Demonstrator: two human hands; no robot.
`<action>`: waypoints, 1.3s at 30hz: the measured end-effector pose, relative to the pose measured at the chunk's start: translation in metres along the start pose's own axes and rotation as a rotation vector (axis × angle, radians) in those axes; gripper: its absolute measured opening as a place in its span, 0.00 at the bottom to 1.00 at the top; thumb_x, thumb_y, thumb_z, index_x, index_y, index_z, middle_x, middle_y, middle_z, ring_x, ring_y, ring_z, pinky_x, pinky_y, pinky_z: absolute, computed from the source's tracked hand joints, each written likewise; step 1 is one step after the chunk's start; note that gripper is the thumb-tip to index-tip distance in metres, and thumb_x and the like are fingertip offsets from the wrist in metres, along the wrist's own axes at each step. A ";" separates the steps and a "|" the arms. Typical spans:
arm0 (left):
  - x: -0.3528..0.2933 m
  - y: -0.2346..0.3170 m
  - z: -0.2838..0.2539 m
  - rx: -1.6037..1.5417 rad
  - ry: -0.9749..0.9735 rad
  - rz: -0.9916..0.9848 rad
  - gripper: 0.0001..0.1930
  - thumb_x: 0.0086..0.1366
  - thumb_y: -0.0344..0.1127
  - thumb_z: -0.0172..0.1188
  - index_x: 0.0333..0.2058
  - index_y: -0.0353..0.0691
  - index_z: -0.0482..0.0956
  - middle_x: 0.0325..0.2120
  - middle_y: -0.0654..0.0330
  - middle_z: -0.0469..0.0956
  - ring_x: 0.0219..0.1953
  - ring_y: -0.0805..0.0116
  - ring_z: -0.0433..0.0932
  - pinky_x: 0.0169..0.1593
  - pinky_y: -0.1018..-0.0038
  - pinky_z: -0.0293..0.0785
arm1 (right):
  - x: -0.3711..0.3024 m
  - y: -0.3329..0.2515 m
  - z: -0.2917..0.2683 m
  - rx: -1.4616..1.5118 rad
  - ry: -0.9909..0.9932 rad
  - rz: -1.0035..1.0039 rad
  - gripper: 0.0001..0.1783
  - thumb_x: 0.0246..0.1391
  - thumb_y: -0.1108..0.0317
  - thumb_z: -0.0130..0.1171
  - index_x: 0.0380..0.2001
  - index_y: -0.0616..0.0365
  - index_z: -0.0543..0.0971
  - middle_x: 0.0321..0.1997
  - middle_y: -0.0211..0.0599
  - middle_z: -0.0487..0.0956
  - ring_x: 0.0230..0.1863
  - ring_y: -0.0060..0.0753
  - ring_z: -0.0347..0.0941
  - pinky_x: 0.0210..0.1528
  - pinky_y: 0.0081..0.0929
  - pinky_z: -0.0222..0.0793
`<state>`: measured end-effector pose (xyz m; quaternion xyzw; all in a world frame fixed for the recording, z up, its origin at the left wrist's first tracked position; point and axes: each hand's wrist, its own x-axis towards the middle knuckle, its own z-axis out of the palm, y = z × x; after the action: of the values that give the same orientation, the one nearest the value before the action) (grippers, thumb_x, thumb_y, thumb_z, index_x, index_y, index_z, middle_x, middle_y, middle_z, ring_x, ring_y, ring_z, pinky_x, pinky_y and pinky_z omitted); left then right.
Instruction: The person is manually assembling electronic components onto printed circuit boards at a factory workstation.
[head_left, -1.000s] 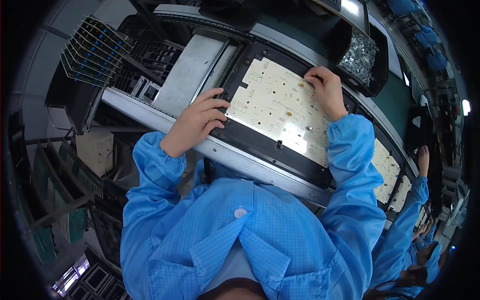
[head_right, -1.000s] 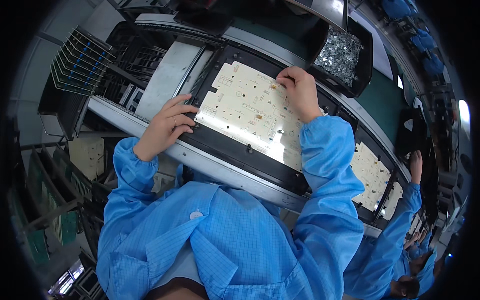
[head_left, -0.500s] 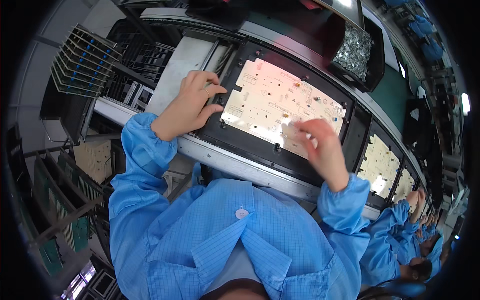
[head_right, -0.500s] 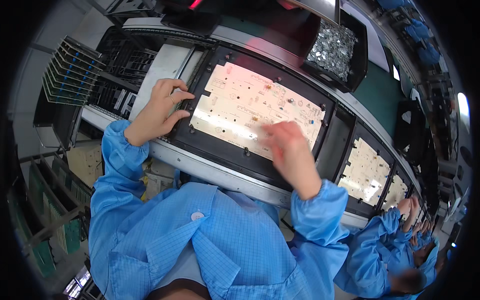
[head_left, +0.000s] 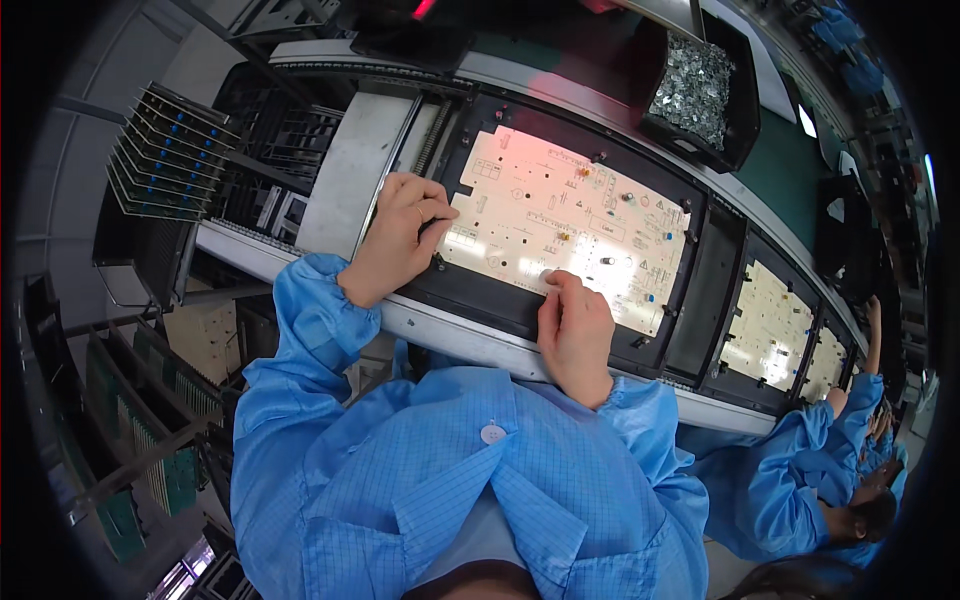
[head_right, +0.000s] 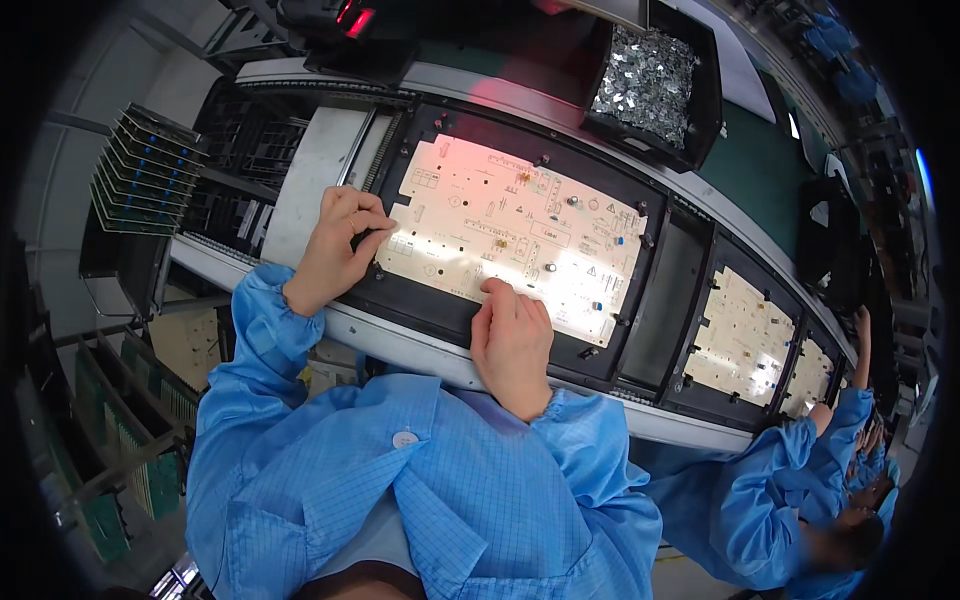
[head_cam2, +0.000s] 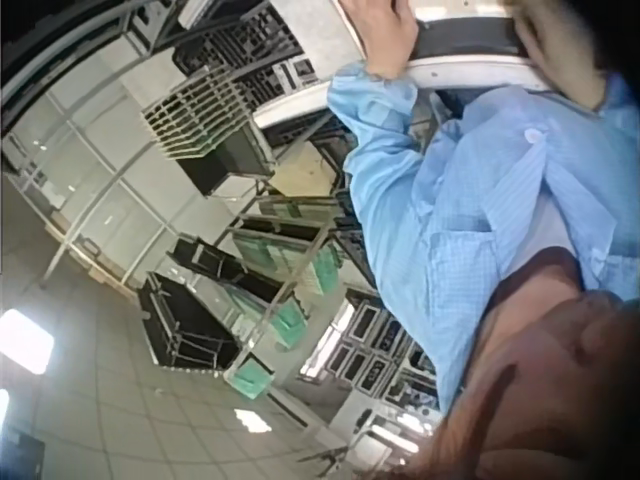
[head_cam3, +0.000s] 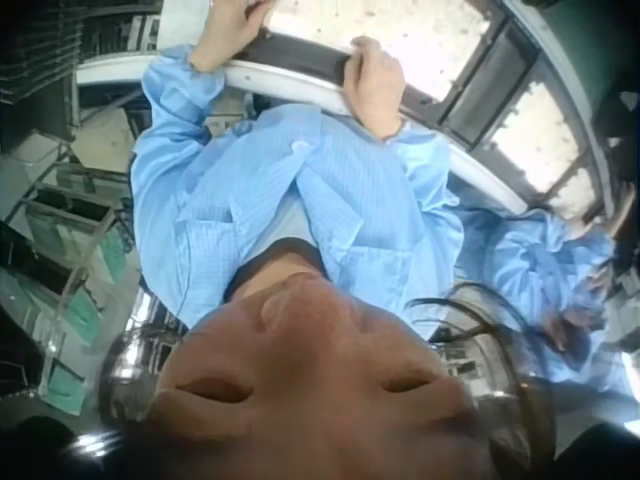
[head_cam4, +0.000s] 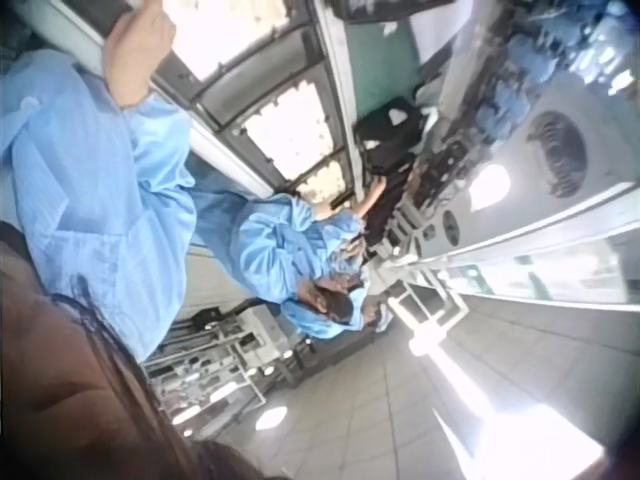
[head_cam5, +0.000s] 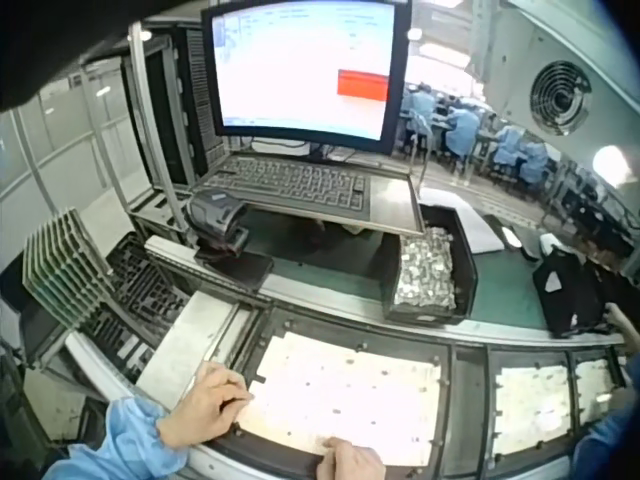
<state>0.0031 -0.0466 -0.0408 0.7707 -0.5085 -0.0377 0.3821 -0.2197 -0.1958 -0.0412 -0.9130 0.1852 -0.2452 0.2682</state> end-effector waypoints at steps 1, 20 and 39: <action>0.002 0.001 -0.003 0.017 -0.051 -0.006 0.09 0.54 0.23 0.65 0.35 0.37 0.82 0.39 0.59 0.75 0.49 0.55 0.67 0.55 0.64 0.65 | 0.001 0.000 0.000 -0.014 -0.025 0.035 0.12 0.51 0.75 0.60 0.41 0.57 0.76 0.21 0.38 0.73 0.25 0.42 0.72 0.29 0.38 0.65; 0.090 -0.037 0.017 0.047 0.002 0.155 0.06 0.53 0.26 0.67 0.29 0.37 0.78 0.31 0.57 0.74 0.41 0.54 0.69 0.47 0.66 0.69 | 0.000 0.006 -0.019 0.121 -0.079 0.064 0.13 0.54 0.71 0.61 0.43 0.61 0.75 0.29 0.42 0.71 0.34 0.46 0.69 0.37 0.39 0.66; 0.137 -0.057 0.030 0.132 -0.069 0.163 0.10 0.58 0.28 0.63 0.40 0.38 0.82 0.38 0.56 0.78 0.49 0.53 0.69 0.56 0.64 0.69 | -0.052 0.040 -0.097 0.044 0.187 0.288 0.10 0.64 0.77 0.52 0.45 0.65 0.78 0.31 0.36 0.77 0.32 0.25 0.74 0.38 0.21 0.69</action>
<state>0.0983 -0.1635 -0.0521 0.7486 -0.5837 0.0004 0.3145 -0.3237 -0.2416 -0.0115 -0.8442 0.3329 -0.2923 0.3019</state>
